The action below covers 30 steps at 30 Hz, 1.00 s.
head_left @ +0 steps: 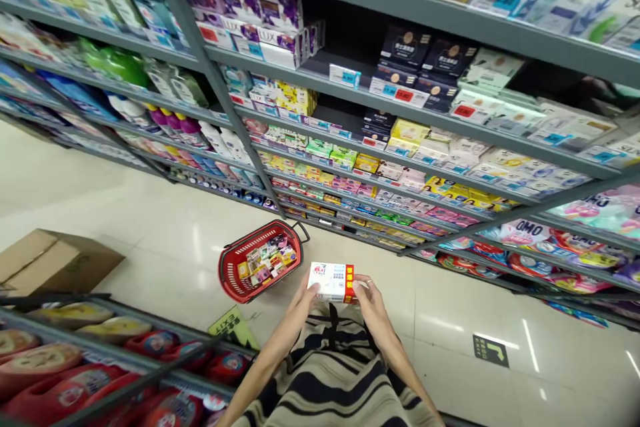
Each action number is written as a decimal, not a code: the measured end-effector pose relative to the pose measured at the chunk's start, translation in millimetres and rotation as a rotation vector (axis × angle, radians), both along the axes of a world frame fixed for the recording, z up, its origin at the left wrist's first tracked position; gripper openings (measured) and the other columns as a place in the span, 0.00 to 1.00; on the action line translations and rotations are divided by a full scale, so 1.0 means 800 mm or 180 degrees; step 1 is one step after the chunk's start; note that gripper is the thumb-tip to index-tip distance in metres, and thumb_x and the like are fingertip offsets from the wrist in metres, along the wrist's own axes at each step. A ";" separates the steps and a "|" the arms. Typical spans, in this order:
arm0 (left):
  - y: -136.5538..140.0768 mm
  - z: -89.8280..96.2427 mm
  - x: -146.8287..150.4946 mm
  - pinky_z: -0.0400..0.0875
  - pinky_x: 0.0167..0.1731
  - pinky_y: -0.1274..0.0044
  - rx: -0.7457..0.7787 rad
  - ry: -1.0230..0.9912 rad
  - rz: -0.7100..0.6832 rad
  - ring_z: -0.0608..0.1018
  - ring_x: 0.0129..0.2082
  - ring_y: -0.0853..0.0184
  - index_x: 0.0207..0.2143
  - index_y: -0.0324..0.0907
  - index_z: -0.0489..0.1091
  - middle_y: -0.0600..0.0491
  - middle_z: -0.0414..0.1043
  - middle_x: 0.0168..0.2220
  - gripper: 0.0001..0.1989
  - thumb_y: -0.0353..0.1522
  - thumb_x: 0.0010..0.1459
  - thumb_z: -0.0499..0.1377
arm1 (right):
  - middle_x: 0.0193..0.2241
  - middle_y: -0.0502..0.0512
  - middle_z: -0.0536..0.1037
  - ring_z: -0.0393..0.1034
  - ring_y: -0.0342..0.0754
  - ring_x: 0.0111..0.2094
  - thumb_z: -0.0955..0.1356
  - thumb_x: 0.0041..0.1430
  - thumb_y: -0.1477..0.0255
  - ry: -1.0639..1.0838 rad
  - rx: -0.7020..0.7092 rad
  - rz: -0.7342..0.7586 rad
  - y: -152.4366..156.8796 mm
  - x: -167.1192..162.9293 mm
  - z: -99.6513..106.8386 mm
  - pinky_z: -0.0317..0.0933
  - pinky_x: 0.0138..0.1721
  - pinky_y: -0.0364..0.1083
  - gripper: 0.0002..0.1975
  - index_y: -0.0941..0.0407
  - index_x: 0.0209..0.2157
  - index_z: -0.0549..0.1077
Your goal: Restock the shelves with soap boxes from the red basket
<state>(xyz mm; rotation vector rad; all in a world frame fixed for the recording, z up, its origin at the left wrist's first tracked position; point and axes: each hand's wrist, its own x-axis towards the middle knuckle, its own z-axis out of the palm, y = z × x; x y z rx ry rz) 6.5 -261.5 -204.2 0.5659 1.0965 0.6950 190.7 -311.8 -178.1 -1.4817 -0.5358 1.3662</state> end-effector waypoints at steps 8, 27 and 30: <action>0.064 -0.004 -0.009 0.63 0.67 0.56 0.0044 -0.0513 -0.0260 0.69 0.68 0.45 0.73 0.42 0.58 0.41 0.67 0.69 0.45 0.59 0.63 0.57 | 0.44 0.58 0.86 0.82 0.57 0.44 0.75 0.56 0.46 0.0016 0.0098 -0.0034 0.038 -0.011 0.013 0.73 0.46 0.53 0.28 0.51 0.48 0.72; 0.210 -0.234 0.166 0.58 0.71 0.66 0.0428 0.0358 -0.0807 0.61 0.74 0.53 0.73 0.41 0.54 0.42 0.56 0.74 0.43 0.45 0.63 0.65 | 0.61 0.56 0.78 0.74 0.59 0.61 0.75 0.60 0.55 0.0233 -0.0240 -0.0289 0.159 0.161 -0.269 0.63 0.68 0.61 0.30 0.52 0.61 0.76; 0.236 -0.347 0.196 0.62 0.70 0.63 0.0622 0.0416 -0.0926 0.68 0.70 0.52 0.70 0.40 0.61 0.42 0.64 0.70 0.37 0.45 0.64 0.65 | 0.63 0.55 0.75 0.76 0.59 0.58 0.74 0.61 0.55 -0.0174 -0.0224 -0.0286 0.182 0.193 -0.386 0.72 0.60 0.59 0.28 0.50 0.60 0.77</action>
